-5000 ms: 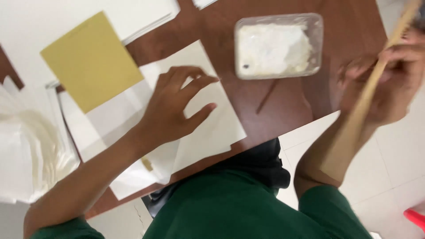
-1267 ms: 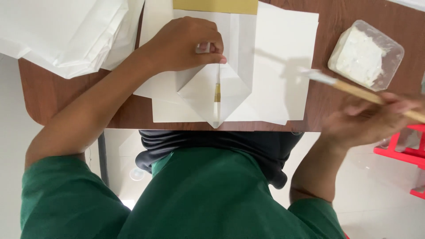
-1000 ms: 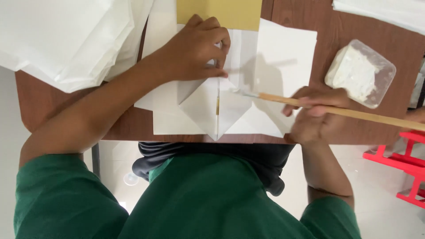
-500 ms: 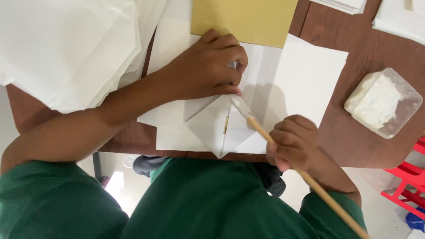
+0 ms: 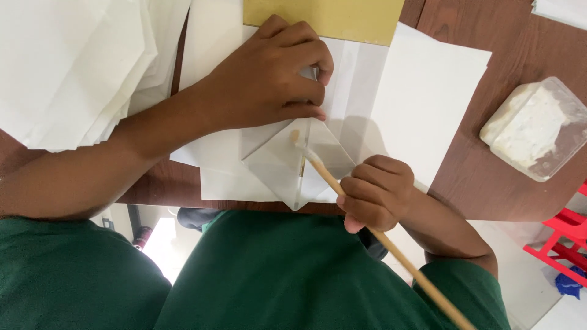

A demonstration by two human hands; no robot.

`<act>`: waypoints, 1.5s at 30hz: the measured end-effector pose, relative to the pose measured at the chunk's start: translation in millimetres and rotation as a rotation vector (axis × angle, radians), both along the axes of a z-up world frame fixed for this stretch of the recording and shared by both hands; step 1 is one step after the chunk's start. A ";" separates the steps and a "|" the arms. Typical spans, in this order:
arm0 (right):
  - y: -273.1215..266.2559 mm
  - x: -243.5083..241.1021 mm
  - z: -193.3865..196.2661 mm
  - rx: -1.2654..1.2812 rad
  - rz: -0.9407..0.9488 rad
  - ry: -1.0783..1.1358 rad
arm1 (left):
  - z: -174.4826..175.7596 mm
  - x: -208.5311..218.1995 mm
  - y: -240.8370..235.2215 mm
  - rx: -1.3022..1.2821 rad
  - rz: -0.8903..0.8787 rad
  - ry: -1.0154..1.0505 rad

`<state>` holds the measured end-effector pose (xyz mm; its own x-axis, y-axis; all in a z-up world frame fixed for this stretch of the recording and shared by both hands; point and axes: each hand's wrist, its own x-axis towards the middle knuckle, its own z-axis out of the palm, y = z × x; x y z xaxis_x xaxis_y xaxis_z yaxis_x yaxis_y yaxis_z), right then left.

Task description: The person folds a white sheet of paper into a triangular shape, applies glue to the edges using a brush, and presses the folds together. They then place a yellow cardboard piece on top of the folded paper.

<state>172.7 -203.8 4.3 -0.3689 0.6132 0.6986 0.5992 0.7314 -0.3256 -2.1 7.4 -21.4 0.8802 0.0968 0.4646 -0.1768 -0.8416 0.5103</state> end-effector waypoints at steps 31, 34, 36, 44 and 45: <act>2.7 2.7 13.0 -0.063 -0.017 -0.034 | 0.2 1.2 2.1 -0.079 -0.021 0.044; 3.6 -7.0 -0.3 -0.015 0.039 0.018 | -2.0 1.3 2.0 -0.097 -0.023 0.049; -5.3 -0.1 0.4 -0.054 0.038 0.039 | -1.7 1.5 2.1 -0.090 -0.022 0.048; -8.2 1.3 -8.5 -0.019 -0.052 -0.044 | 0.0 0.8 2.5 -0.101 -0.040 0.066; -5.5 -0.3 -4.3 -0.048 0.009 0.030 | -0.6 1.1 1.9 -0.116 -0.034 0.062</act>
<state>172.4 -209.3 0.0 -0.3536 0.6435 0.6789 0.5824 0.7194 -0.3785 -1.0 9.3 -21.9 0.9104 0.1162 0.3971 -0.1696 -0.7706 0.6143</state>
